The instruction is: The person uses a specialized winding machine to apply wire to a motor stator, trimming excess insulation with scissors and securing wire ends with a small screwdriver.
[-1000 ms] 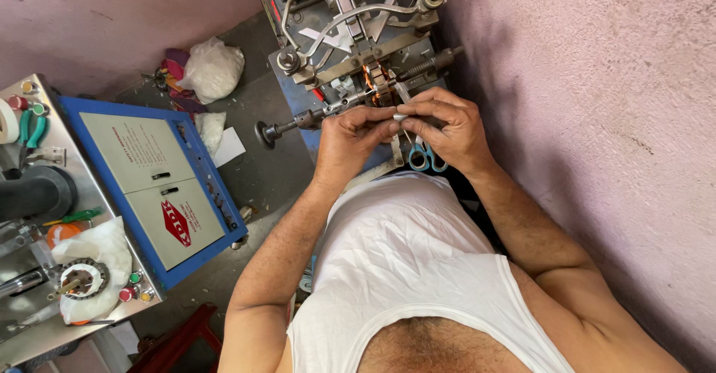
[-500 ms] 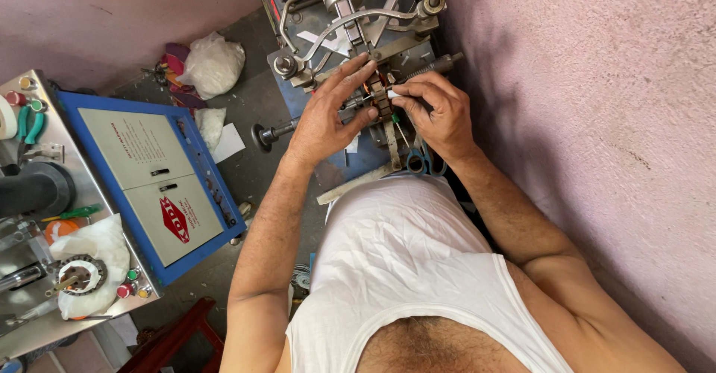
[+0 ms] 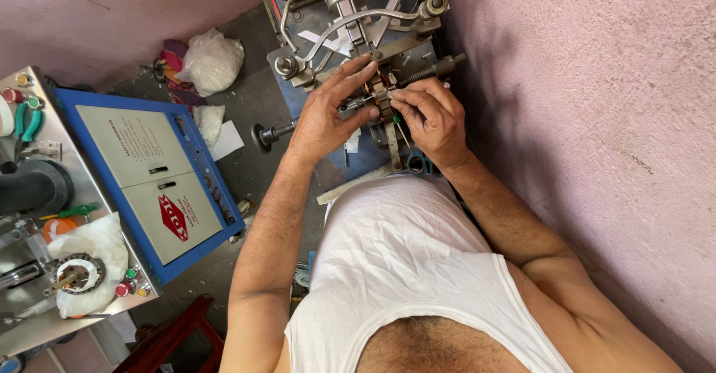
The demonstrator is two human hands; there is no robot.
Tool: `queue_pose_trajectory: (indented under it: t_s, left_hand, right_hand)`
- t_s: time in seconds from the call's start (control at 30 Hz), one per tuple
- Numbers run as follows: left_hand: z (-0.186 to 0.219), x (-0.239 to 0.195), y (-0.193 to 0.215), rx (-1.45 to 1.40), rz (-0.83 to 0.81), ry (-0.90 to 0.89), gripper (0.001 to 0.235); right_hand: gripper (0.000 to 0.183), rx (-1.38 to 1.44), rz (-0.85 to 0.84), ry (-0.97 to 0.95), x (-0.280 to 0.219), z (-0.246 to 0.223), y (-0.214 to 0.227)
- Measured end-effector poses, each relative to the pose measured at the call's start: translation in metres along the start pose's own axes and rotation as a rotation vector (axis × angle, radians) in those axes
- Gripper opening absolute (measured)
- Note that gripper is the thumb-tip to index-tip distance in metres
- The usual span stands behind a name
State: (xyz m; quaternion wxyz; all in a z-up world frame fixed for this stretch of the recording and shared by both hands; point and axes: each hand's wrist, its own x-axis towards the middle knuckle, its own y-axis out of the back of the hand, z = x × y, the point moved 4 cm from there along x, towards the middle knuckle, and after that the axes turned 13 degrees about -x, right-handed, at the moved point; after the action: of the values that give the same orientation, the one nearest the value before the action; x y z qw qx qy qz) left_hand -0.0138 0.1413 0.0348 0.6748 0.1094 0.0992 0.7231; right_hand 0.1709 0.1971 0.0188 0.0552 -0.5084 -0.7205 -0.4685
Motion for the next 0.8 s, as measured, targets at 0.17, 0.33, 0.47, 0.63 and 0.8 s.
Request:
queue_pose_trajectory:
  t_s: [0.17, 0.33, 0.47, 0.63, 0.8]
  left_hand:
    - [-0.001, 0.001, 0.000, -0.016, 0.000, 0.015, 0.071]
    - [-0.001, 0.000, 0.000, -0.005, 0.005, 0.014, 0.072]
    - [-0.002, -0.001, 0.002, -0.003, 0.010, 0.001, 0.072]
    - [-0.004, 0.000, 0.001, -0.005, 0.013, 0.004, 0.072]
    - [-0.003, 0.001, 0.002, -0.005, 0.011, -0.009, 0.072]
  right_hand:
    - [0.018, -0.018, -0.053, -0.013, 0.000, 0.001, -0.001]
    - [0.015, 0.024, -0.131, -0.057, 0.004, 0.005, 0.001]
    - [0.014, 0.037, -0.122, -0.075, 0.004, 0.001, 0.003]
    - [0.015, 0.052, -0.109, -0.102, 0.003, -0.004, 0.005]
    - [0.015, 0.030, -0.101, -0.123, 0.001, -0.007, 0.006]
